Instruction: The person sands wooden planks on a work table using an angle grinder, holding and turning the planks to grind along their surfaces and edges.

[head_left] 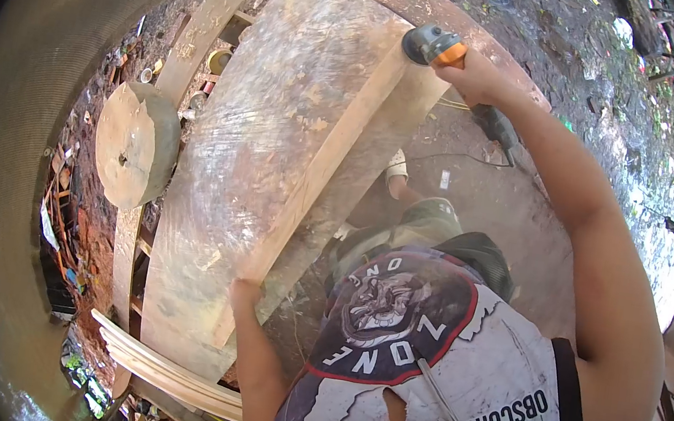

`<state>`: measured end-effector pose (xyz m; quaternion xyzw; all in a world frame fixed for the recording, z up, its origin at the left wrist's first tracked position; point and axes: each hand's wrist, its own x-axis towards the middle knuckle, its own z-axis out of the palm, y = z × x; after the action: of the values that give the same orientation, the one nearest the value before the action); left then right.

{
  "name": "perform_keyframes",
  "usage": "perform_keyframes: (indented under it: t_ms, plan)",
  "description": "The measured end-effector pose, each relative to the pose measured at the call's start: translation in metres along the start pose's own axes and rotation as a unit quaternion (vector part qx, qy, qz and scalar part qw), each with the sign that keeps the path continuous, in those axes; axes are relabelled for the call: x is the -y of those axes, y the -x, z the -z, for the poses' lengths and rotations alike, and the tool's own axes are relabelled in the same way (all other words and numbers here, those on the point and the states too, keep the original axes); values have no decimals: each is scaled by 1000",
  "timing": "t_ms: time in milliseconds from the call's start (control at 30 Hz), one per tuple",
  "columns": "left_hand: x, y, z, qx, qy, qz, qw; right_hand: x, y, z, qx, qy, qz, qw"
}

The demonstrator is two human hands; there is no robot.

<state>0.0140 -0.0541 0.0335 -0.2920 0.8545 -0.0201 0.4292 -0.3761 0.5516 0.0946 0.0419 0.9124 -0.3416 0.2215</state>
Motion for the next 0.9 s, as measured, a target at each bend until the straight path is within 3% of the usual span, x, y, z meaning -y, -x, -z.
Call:
perform_keyframes:
  t_ms: [67, 200, 267, 333, 400, 433, 467, 600, 667, 700, 800, 867, 900]
  plan:
    - [-21, 21, 29, 9, -18, -12, 1000, -3, -6, 5, -4, -60, 11, 998]
    - [-15, 13, 21, 25, 27, 23, 999, -6, -6, -8, -16, -51, -11, 999]
    - [-13, 6, 12, -47, 78, 48, 995, -6, 1, -18, 0, -34, -46, 998]
    - [-18, 16, 24, -32, 73, 51, 996, 4, 12, -31, 17, -17, -78, 997]
    - [-22, 25, 38, -9, 74, 55, 996, 25, 44, -54, 20, -58, 27, 998]
    - [-21, 24, 41, 15, 45, 30, 998, 73, 78, -52, 56, -90, -61, 993]
    - [-20, 22, 42, 40, 16, 4, 999, 75, 83, -68, 62, -83, -60, 993]
    - [-10, 9, 37, 79, -40, -38, 995, 84, 113, -128, 82, -67, 10, 994]
    - [-9, 11, 36, 0, -4, -44, 999, 89, 132, -150, 44, -39, 32, 998]
    - [-7, 4, 30, 2, 1, -46, 999, 124, 156, -141, 73, -63, 67, 993]
    - [0, -9, 19, 0, 32, -48, 998, 128, 172, -181, 110, -45, 68, 991]
    - [-1, 3, 34, 17, -54, -137, 989, 140, 184, -198, 123, -38, 69, 989]
    - [1, 1, 31, 15, -53, -140, 989, 149, 192, -207, 137, -12, 63, 988]
